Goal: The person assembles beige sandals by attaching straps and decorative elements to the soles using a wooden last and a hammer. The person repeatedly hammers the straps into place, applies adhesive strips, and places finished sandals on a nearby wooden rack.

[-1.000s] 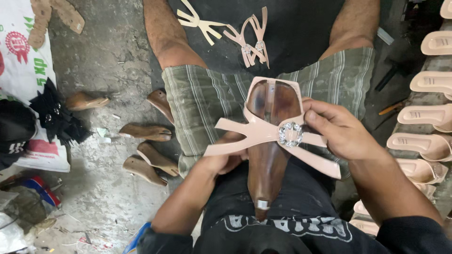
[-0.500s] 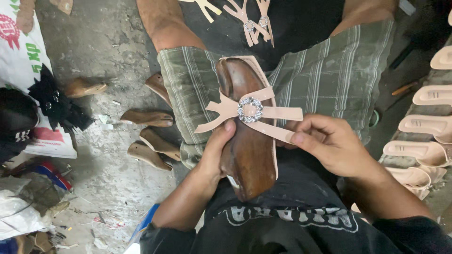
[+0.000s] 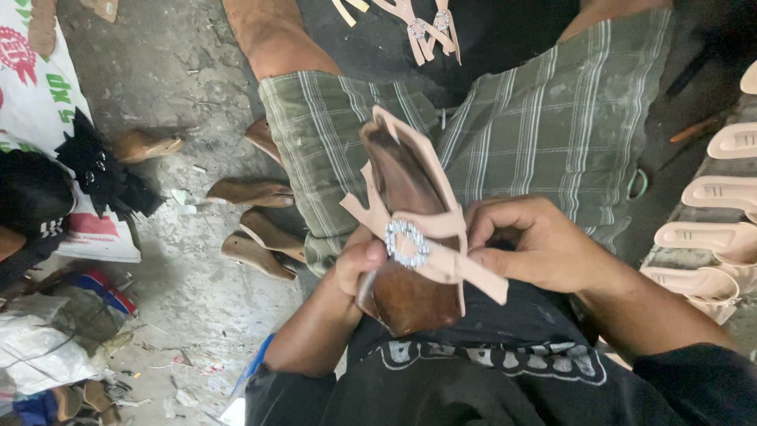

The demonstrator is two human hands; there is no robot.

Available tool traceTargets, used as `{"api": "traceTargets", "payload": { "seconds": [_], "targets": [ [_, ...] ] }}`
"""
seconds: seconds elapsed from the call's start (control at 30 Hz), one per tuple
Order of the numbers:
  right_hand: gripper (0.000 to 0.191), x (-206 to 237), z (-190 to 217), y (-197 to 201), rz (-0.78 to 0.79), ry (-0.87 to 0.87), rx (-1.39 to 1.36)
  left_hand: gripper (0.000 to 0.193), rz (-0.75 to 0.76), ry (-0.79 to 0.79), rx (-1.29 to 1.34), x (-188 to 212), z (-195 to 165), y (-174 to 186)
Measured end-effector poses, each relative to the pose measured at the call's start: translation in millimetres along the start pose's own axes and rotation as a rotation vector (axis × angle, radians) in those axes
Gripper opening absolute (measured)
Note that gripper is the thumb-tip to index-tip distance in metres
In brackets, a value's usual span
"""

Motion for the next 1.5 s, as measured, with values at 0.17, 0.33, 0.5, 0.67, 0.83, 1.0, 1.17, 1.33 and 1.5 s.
{"api": "traceTargets", "payload": {
  "seconds": [0.17,0.33,0.5,0.67,0.83,1.0,1.17,1.33,1.5],
  "targets": [
    [0.111,-32,-17,-24,0.1,0.142,-0.162,0.094,0.181,0.077,-0.233,4,5,-10],
    [0.096,-48,3,10,0.022,0.132,0.055,0.087,-0.079,-0.095,-0.614,1,-2,-23],
    [0.04,-38,67,82,-0.259,0.273,0.02,0.069,-0.23,-0.035,-0.78,-20,-5,-39],
    [0.043,-41,94,72,-0.333,0.378,0.239,0.046,-0.168,-0.157,-0.822,-28,-12,-57],
    [0.052,-36,89,67,-0.498,0.419,0.303,0.027,-0.178,-0.083,-0.689,-36,-15,-43],
    [0.052,-23,87,74,-0.501,0.491,0.265,0.026,-0.058,0.012,-0.452,-48,-13,-33],
    [0.047,-15,97,63,-0.515,0.567,0.21,0.029,0.002,0.071,-0.448,-56,-4,-22],
    [0.041,-6,117,40,-0.458,0.722,0.19,0.056,0.165,0.182,-0.766,-91,7,-7],
    [0.045,-2,132,34,-0.537,0.603,0.335,0.063,0.217,0.064,-0.768,-96,-27,-34]
  ]
}}
Point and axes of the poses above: each hand's wrist, its own x-axis away from the middle knuckle, its own y-axis out of the back of the hand, z = x × y, the point moved 4 cm from there along -x, towards the middle knuckle, and after that the axes turned 6 degrees about y, right-handed, at the moved point
